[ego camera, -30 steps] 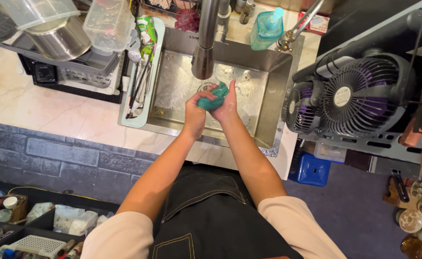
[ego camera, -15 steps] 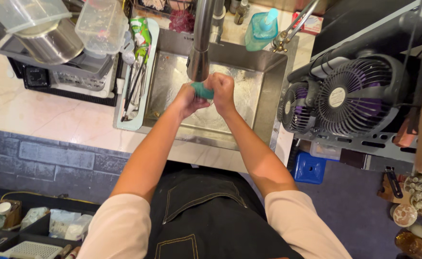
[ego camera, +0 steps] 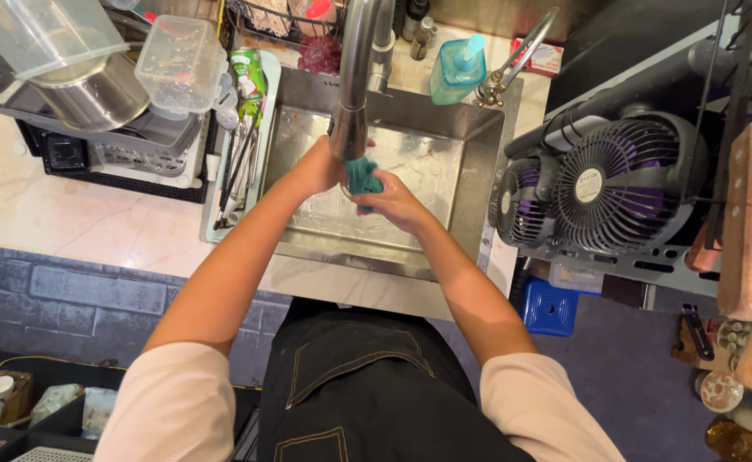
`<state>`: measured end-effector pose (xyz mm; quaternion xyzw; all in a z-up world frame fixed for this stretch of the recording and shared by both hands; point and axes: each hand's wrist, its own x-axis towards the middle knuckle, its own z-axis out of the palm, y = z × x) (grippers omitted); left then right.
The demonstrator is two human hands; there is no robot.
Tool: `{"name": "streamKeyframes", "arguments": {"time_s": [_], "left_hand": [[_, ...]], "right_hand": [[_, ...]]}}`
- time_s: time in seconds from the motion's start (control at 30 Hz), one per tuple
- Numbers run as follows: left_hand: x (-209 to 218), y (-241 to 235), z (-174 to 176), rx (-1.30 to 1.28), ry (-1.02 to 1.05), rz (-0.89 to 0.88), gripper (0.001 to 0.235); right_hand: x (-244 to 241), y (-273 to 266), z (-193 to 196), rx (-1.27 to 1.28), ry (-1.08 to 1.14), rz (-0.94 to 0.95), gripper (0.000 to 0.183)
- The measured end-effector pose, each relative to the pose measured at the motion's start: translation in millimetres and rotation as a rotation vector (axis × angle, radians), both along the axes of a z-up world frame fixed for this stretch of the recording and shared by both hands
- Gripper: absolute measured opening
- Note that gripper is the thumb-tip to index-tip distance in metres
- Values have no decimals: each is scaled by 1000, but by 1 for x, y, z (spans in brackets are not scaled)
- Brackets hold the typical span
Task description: The person rinses a colander under a faucet, then uses a green cloth to wipe a stainless steel counter and a white countertop. The cloth is repeatedly rinsed and wrung out during the process.
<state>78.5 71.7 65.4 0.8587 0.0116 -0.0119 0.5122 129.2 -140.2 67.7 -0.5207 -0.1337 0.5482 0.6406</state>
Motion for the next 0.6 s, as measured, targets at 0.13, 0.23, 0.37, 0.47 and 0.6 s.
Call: {"name": "streamKeyframes", "arguments": {"time_s": [0.13,0.23,0.37,0.47,0.6], "left_hand": [[-12,8,47,725,57,-274,26],[-25,12,89,888,71,-513,43],[-35,5,109,1022,-753,-521,60],[-38,-1,93,996,-701,-497,51],[-32,2,50,912,-337,-528,20]], "right_hand": [[0,-12,-22,-40,216,37,29],[6,-14,-27,-80,378,43,24],[8,-13,-15,21,588,96,24],[11,-2,-1,77,524,356,19],[19,18,12,-78,186,511,19]]}}
